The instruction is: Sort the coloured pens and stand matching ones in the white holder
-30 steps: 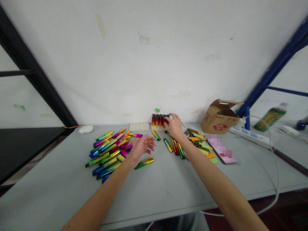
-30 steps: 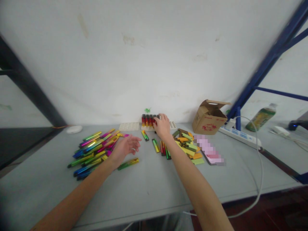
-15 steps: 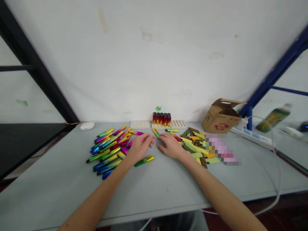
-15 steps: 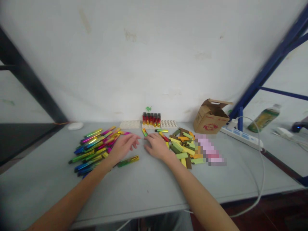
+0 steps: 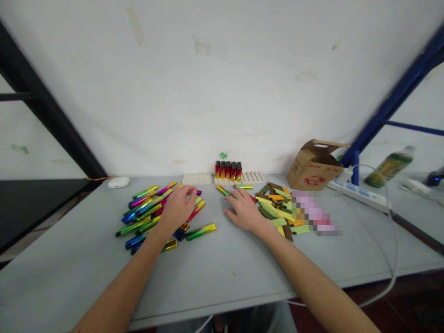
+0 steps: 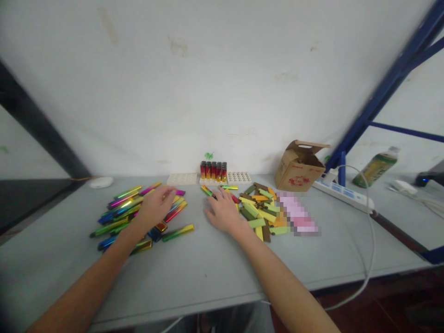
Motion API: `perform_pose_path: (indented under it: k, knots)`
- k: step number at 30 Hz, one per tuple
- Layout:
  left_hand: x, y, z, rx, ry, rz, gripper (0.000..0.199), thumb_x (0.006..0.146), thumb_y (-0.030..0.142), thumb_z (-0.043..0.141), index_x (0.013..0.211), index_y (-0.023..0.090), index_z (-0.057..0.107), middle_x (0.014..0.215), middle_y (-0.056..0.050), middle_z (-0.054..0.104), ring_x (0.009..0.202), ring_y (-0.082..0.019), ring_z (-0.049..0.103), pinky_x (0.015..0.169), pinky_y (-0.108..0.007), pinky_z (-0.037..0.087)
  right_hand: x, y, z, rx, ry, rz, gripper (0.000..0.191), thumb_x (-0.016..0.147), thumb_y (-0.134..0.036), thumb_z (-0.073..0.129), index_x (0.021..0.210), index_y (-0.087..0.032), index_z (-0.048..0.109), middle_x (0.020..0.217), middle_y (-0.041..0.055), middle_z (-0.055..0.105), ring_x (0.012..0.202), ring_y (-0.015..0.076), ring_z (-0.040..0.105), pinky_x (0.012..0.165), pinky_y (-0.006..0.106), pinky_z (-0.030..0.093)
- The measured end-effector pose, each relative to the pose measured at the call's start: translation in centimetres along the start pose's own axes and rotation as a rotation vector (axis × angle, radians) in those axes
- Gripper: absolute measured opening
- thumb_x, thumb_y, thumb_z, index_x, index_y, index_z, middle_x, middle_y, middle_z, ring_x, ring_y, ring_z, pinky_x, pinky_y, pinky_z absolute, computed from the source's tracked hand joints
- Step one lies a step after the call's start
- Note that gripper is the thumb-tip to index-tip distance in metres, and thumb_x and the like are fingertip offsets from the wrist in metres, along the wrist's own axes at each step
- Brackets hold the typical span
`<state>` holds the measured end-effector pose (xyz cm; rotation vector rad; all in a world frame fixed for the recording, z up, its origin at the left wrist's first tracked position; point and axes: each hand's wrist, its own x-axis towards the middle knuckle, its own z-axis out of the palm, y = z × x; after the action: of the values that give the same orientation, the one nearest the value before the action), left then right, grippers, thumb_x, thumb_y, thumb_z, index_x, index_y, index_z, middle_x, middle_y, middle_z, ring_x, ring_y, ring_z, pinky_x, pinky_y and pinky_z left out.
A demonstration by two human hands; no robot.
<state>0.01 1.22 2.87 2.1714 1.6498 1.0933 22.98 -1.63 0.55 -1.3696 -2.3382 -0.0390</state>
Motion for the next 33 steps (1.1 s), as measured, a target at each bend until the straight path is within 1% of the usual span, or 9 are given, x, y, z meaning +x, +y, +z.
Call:
perform_pose_path:
  k: [6, 10, 12, 15, 20, 23, 28, 31, 33]
  knots:
    - [0.1, -1.2, 0.7, 0.067, -0.047, 0.086, 0.037, 0.089, 0.031, 0.035, 0.095, 0.015, 0.068, 0.097, -0.013, 0.069, 0.095, -0.029, 0.06, 0.088, -0.041, 0.044, 0.4, -2.5, 0.2, 0.164, -0.034, -0.237, 0.046, 0.098, -0.034, 0.034, 0.134, -0.009, 0.049, 0.135, 0.0129, 0.053, 0.133, 0.0226, 0.039, 0.114, 0.038, 0.027]
    - [-0.2, -1.3, 0.9, 0.041, -0.022, 0.069, 0.035, 0.087, 0.022, 0.033, 0.096, 0.015, 0.065, 0.097, -0.012, 0.069, 0.094, -0.027, 0.06, 0.086, -0.041, 0.045, 1.0, -4.5, 1.2, 0.225, -0.134, -0.338, 0.055, 0.1, -0.04, 0.024, 0.142, -0.006, 0.037, 0.145, 0.0145, 0.043, 0.14, 0.0242, 0.029, 0.115, 0.039, 0.025]
    - [-0.3, -1.2, 1.0, 0.036, -0.008, 0.063, 0.033, 0.086, 0.02, 0.033, 0.094, 0.015, 0.065, 0.096, -0.011, 0.068, 0.093, -0.026, 0.06, 0.085, -0.04, 0.045, 1.1, -5.0, 1.5, 0.218, -0.155, -0.308, 0.057, 0.099, -0.044, 0.025, 0.142, -0.01, 0.038, 0.146, 0.0136, 0.042, 0.14, 0.0286, 0.027, 0.113, 0.047, 0.026]
    - [-0.3, -1.1, 0.9, 0.029, 0.007, 0.068, 0.033, 0.085, 0.018, 0.033, 0.093, 0.015, 0.064, 0.096, -0.011, 0.068, 0.094, -0.026, 0.059, 0.087, -0.04, 0.044, 1.0, -5.0, 1.6, 0.183, -0.087, -0.225, 0.047, 0.098, -0.043, 0.033, 0.132, -0.016, 0.051, 0.137, 0.0115, 0.053, 0.132, 0.0306, 0.038, 0.109, 0.052, 0.026]
    - [-0.3, -0.7, 0.7, 0.038, 0.01, 0.063, 0.034, 0.084, 0.019, 0.033, 0.092, 0.016, 0.066, 0.093, -0.011, 0.069, 0.092, -0.027, 0.06, 0.087, -0.041, 0.045, 0.7, -3.9, 1.7, 0.132, 0.059, -0.079, 0.026, 0.091, -0.017, 0.045, 0.109, -0.016, 0.064, 0.106, 0.0102, 0.066, 0.106, 0.0239, 0.053, 0.098, 0.04, 0.04]
    - [-0.4, -0.6, 0.8, 0.03, 0.01, 0.07, 0.034, 0.084, 0.019, 0.034, 0.091, 0.017, 0.067, 0.09, -0.01, 0.069, 0.091, -0.027, 0.06, 0.087, -0.041, 0.045, 0.8, -3.3, 2.1, 0.144, 0.073, -0.126, 0.022, 0.089, -0.018, 0.051, 0.105, -0.015, 0.065, 0.11, 0.0119, 0.063, 0.112, 0.0247, 0.05, 0.1, 0.04, 0.04]
    - [-0.3, -0.5, 1.1, 0.021, 0.005, 0.089, 0.031, 0.084, 0.021, 0.034, 0.089, 0.018, 0.065, 0.094, -0.01, 0.069, 0.093, -0.026, 0.06, 0.088, -0.039, 0.045, 0.9, -3.2, 2.1, 0.164, 0.013, -0.184, 0.015, 0.09, -0.024, 0.054, 0.094, -0.018, 0.067, 0.096, 0.0091, 0.067, 0.108, 0.0234, 0.054, 0.102, 0.041, 0.038]
    - [-0.4, -0.2, 1.0, -0.003, 0.033, 0.087, 0.031, 0.087, 0.024, 0.034, 0.09, 0.017, 0.064, 0.093, -0.01, 0.067, 0.094, -0.026, 0.059, 0.089, -0.04, 0.044, 1.1, -3.2, 1.8, 0.313, 0.013, -0.053, 0.024, 0.094, -0.032, 0.047, 0.093, -0.017, 0.066, 0.091, 0.0091, 0.068, 0.096, 0.0227, 0.059, 0.09, 0.039, 0.044]
    - [-0.5, 0.2, 0.8, -0.045, 0.052, 0.099, 0.032, 0.09, 0.029, 0.033, 0.093, 0.016, 0.063, 0.094, -0.011, 0.066, 0.096, -0.026, 0.058, 0.091, -0.039, 0.043, 1.3, -3.0, 1.9, 0.589, 0.003, 0.068, 0.038, 0.098, -0.039, 0.036, 0.087, -0.017, 0.064, 0.083, 0.0075, 0.068, 0.082, 0.0195, 0.062, 0.081, 0.036, 0.048]
